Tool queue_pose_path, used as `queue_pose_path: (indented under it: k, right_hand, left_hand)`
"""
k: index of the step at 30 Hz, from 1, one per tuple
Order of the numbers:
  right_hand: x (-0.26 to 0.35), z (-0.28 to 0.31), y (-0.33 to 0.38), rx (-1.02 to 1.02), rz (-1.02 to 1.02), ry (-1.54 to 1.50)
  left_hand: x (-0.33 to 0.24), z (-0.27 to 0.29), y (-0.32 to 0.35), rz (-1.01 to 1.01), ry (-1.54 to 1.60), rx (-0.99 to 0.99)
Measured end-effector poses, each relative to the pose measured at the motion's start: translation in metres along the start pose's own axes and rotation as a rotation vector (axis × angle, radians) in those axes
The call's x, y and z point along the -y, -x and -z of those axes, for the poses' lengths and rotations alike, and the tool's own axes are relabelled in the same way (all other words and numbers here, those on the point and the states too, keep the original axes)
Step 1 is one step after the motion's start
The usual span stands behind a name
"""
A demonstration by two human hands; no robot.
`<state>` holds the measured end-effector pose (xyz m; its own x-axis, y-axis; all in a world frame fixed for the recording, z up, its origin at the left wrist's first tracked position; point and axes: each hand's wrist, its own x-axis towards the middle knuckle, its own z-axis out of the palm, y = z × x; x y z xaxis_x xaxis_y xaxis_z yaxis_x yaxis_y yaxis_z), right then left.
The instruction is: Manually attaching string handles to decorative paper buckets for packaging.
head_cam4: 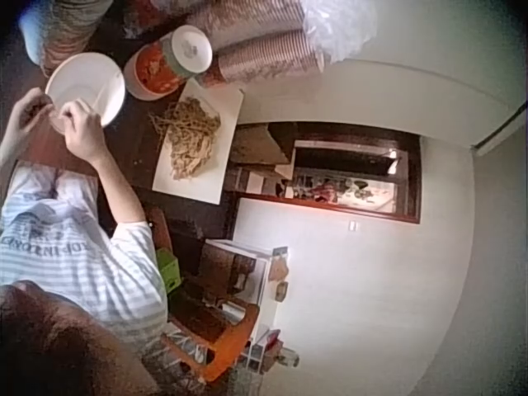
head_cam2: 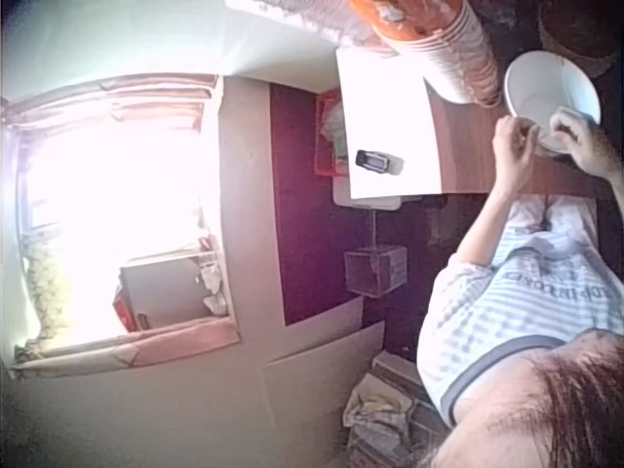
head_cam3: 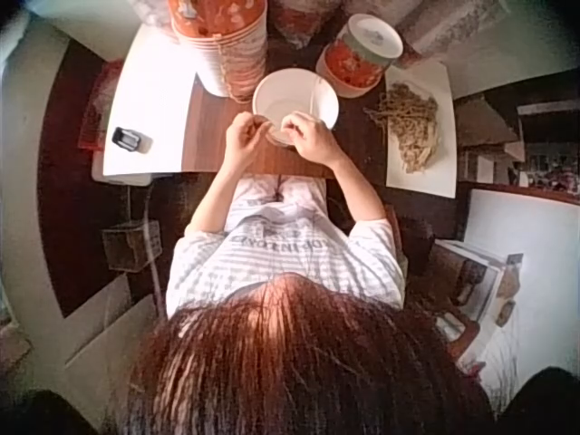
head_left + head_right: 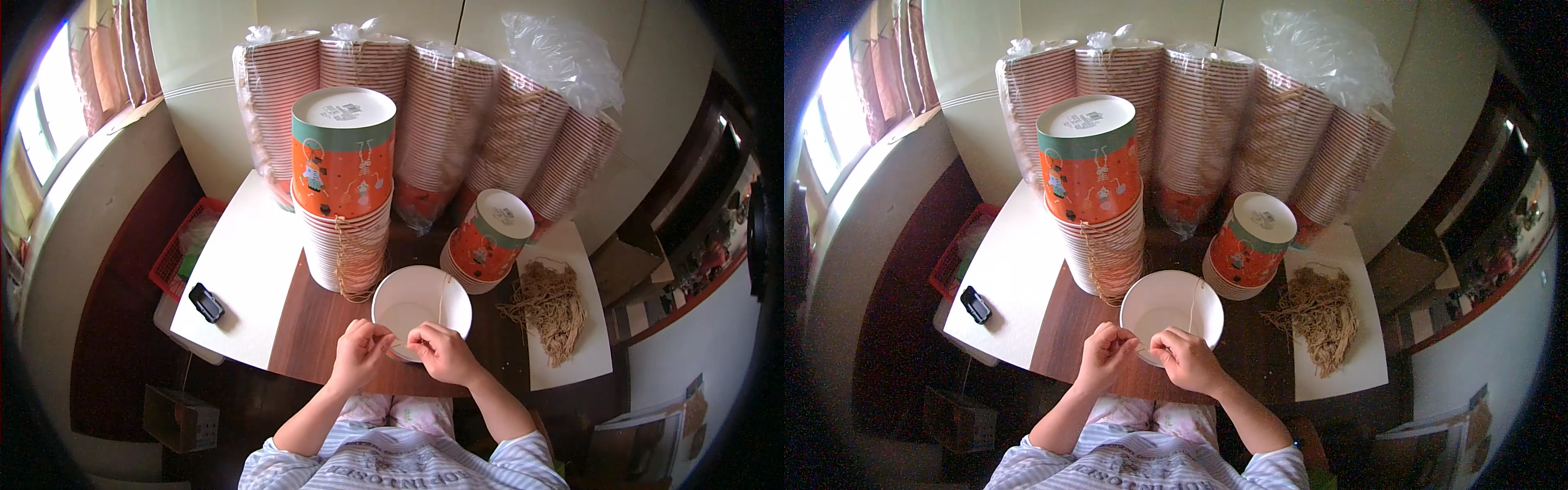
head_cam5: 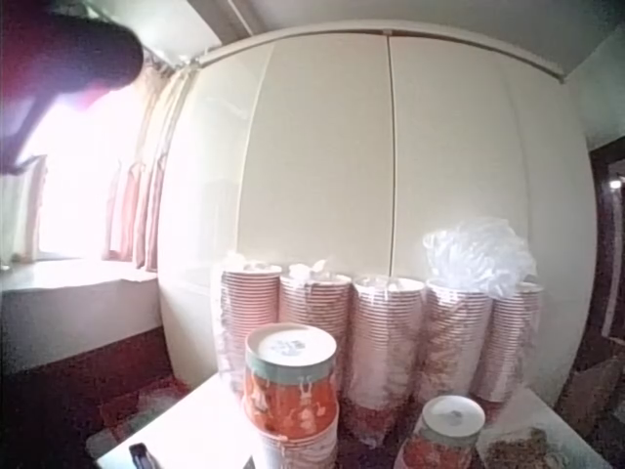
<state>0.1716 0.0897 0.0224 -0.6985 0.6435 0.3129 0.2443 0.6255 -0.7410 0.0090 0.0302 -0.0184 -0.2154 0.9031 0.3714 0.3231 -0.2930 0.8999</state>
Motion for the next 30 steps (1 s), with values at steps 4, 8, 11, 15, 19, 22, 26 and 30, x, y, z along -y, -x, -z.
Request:
queue_pose_path:
  k: [4, 8, 11, 15, 19, 22, 26, 30]
  right_hand:
    - [-0.002, 0.002, 0.000, 0.028, 0.010, -0.030]
    - [-0.001, 0.003, 0.001, 0.008, -0.057, -0.079]
    - [0.003, 0.004, -0.001, -0.012, -0.068, -0.055]
    - [0.005, 0.003, -0.002, -0.006, -0.037, -0.072]
    - [0.003, 0.000, -0.001, -0.068, -0.065, -0.236]
    - [-0.006, -0.007, 0.005, -0.099, -0.082, -0.377]
    - [-0.009, 0.003, 0.006, -0.213, -0.067, -0.542]
    - [0.015, 0.011, 0.017, -0.112, -0.051, -0.164]
  left_hand:
    - [-0.004, 0.000, 0.000, -0.014, -0.073, -0.016]
    - [-0.010, 0.005, -0.003, -0.217, -0.285, -0.041]
    - [-0.027, 0.005, -0.004, -0.303, -0.341, -0.018]
    - [-0.027, 0.004, -0.001, -0.398, -0.484, -0.032]
    - [-0.029, 0.006, 0.001, -0.397, -0.507, -0.040]
    - [-0.026, 0.005, 0.004, -0.397, -0.473, -0.042]
    - [-0.012, 0.009, 0.011, -0.333, -0.469, -0.139]
    - [0.005, 0.010, 0.024, -0.272, -0.338, -0.179]
